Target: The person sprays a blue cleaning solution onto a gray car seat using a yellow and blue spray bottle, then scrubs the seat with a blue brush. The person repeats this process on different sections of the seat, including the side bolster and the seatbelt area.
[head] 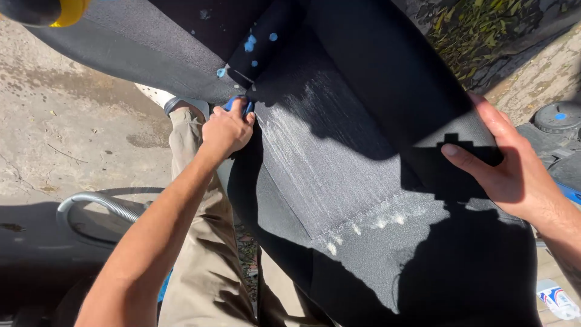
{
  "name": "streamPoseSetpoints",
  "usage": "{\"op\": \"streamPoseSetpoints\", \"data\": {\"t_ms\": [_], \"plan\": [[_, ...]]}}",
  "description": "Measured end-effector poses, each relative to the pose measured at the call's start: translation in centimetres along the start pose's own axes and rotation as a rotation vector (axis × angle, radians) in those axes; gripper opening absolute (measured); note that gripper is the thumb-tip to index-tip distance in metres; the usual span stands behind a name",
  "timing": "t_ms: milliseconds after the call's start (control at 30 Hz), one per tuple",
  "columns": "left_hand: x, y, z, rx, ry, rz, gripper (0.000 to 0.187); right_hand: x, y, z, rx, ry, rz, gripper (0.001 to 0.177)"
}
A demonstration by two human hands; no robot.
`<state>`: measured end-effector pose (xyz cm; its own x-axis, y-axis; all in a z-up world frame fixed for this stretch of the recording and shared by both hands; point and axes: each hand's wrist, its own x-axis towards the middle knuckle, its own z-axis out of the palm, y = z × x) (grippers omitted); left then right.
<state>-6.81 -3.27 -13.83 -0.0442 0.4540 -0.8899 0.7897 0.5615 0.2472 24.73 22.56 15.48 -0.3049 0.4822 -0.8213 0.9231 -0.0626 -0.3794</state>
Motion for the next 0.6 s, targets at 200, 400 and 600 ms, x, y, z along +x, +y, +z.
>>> {"op": "streamPoseSetpoints", "data": {"t_ms": [200, 400, 600], "plan": [[-18.4, 7.9, -3.9, -0.098, -0.290, 0.166, 0.048, 0.5, 0.1, -0.1, -0.115, -0.002, 0.025, 0.077], [5.2, -1.8, 0.9, -0.084, -0.237, 0.143, 0.050, 0.9, 0.9, 0.5, -0.048, 0.005, 0.180, 0.081], [-19.1, 9.6, -3.9, -0.261, -0.167, 0.170, 0.051, 0.6, 1.4, 0.7, -0.018, 0.021, 0.150, 0.068]]}}
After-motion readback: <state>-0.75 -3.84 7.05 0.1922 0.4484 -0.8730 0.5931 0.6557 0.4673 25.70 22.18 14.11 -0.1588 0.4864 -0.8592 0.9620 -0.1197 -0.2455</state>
